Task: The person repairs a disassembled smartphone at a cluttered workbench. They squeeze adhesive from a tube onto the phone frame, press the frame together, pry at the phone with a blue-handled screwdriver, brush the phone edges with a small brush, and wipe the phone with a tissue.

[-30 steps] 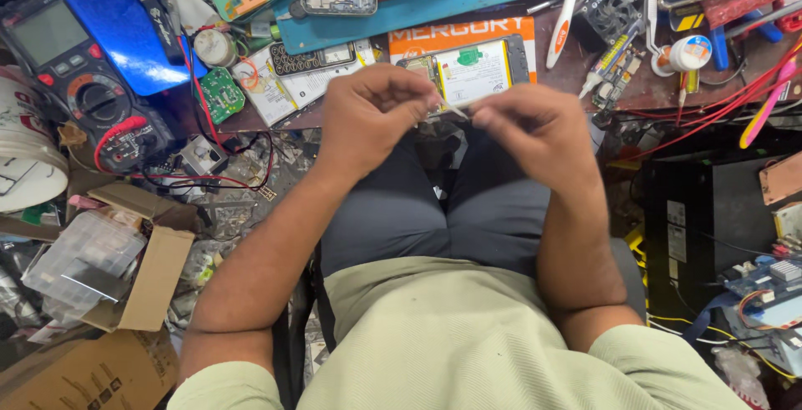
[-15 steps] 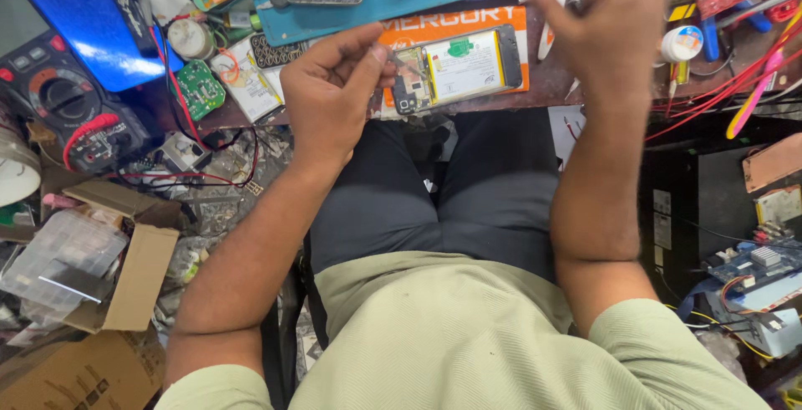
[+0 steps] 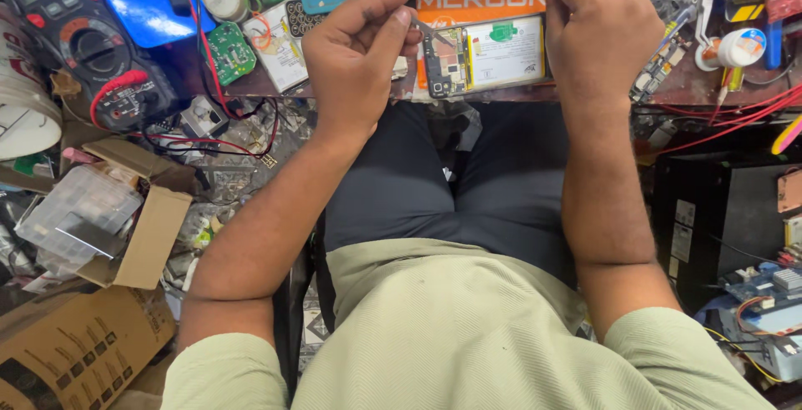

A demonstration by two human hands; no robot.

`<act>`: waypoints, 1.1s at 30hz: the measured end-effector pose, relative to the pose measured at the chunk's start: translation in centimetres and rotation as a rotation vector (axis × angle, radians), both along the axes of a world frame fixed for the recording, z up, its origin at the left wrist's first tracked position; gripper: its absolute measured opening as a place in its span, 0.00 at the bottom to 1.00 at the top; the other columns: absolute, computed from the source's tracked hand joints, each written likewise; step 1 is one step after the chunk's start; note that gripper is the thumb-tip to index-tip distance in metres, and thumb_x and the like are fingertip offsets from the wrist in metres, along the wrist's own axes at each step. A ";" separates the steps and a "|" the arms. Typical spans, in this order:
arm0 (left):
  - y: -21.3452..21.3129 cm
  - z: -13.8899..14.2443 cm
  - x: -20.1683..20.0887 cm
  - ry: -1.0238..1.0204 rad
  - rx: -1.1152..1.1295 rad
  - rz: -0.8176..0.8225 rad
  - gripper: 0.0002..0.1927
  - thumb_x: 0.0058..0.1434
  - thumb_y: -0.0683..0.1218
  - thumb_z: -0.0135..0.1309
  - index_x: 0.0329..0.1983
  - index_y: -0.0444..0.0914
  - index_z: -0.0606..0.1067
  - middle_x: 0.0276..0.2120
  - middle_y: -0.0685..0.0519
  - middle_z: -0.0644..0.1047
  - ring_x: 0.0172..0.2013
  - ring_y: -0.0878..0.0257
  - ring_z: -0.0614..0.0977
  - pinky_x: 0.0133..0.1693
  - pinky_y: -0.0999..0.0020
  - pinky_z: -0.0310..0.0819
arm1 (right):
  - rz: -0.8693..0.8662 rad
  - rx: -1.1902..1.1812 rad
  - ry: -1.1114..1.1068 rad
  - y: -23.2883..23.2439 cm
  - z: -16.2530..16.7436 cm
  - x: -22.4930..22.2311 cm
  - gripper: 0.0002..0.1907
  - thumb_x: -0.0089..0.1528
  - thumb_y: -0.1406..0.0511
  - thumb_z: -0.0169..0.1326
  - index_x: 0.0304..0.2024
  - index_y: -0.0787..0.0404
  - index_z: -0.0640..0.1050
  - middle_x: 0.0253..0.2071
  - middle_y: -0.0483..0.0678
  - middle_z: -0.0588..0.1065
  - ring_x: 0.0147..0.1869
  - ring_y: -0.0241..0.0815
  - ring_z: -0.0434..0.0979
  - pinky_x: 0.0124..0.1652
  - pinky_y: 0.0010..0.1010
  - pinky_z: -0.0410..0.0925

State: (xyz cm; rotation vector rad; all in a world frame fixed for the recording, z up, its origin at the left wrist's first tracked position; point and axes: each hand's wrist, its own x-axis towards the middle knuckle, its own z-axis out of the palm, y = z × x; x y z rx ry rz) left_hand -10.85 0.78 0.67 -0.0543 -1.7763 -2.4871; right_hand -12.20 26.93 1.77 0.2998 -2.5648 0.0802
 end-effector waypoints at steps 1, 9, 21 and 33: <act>0.1 -0.1 0.1 0.010 -0.013 -0.005 0.10 0.70 0.35 0.56 0.54 0.28 0.78 0.41 0.48 0.83 0.38 0.65 0.86 0.43 0.70 0.86 | 0.002 -0.002 0.016 0.0 0.1 0.0 0.07 0.64 0.61 0.66 0.45 0.49 0.87 0.33 0.41 0.75 0.37 0.44 0.77 0.32 0.38 0.67; 0.6 -0.2 0.5 -0.010 -0.045 -0.019 0.08 0.70 0.34 0.56 0.51 0.28 0.79 0.39 0.48 0.83 0.37 0.66 0.86 0.41 0.71 0.84 | 0.106 0.067 0.028 -0.1 0.2 -1.4 0.07 0.59 0.58 0.67 0.33 0.50 0.83 0.31 0.38 0.76 0.37 0.43 0.77 0.33 0.36 0.67; -0.1 -1.1 -0.5 0.026 -0.046 0.015 0.14 0.70 0.34 0.57 0.57 0.28 0.77 0.42 0.46 0.84 0.39 0.64 0.87 0.44 0.69 0.87 | 0.168 0.241 0.141 0.3 1.0 -1.9 0.06 0.50 0.57 0.67 0.28 0.43 0.82 0.25 0.34 0.74 0.31 0.37 0.75 0.29 0.30 0.65; 0.2 -0.4 0.6 -0.075 -0.070 -0.048 0.13 0.68 0.36 0.56 0.54 0.28 0.79 0.41 0.45 0.85 0.38 0.62 0.89 0.39 0.70 0.87 | 0.282 0.387 0.124 1.8 0.8 -2.6 0.04 0.59 0.55 0.63 0.35 0.41 0.82 0.25 0.34 0.73 0.30 0.33 0.73 0.28 0.25 0.64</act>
